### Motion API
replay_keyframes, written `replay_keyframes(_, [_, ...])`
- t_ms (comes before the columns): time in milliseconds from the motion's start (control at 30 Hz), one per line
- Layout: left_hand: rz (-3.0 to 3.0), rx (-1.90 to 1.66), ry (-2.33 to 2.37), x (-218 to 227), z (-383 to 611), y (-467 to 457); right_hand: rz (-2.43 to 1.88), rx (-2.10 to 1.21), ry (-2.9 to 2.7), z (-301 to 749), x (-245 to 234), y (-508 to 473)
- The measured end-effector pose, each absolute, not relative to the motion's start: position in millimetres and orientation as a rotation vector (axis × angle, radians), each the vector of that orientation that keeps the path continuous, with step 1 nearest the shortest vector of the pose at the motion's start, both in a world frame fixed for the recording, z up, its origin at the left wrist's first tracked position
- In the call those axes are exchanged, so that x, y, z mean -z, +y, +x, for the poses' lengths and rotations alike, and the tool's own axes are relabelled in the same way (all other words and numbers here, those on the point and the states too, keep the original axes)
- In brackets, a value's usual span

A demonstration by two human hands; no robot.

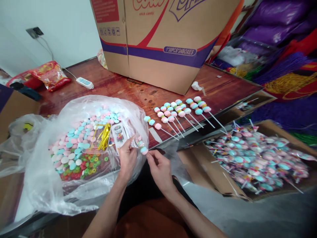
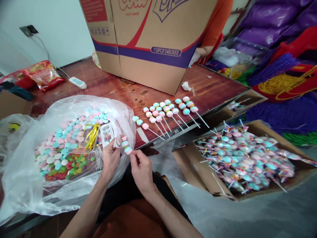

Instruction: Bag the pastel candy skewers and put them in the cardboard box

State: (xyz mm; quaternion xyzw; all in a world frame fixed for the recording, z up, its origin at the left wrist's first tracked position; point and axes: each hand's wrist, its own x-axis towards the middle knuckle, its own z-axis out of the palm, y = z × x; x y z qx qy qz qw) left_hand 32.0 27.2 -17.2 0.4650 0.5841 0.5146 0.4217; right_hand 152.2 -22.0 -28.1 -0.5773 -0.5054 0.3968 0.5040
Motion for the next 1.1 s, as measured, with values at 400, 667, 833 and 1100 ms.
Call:
replay_keyframes(400, [0.536, -1.365, 1.092, -21.6, 3.9, 39.7, -1.524, -0.496, -1.416, 192.3, 32.9, 19.1])
replay_keyframes(667, [0.441, -1.475, 1.078, -21.2, 15.6, 31.6, -1.410, -0.223, -1.649, 165.1, 9.4, 10.5])
replay_keyframes(833, [0.494, -1.433, 0.985, -26.7, 29.3, 18.2, -1.094, -0.706, -1.557, 125.3, -6.6, -0.9])
replay_keyframes(1100, [0.459, -1.500, 1.037, -15.7, 13.3, -0.5, -1.190, -1.082, -1.174, 130.6, 1.4, 13.0])
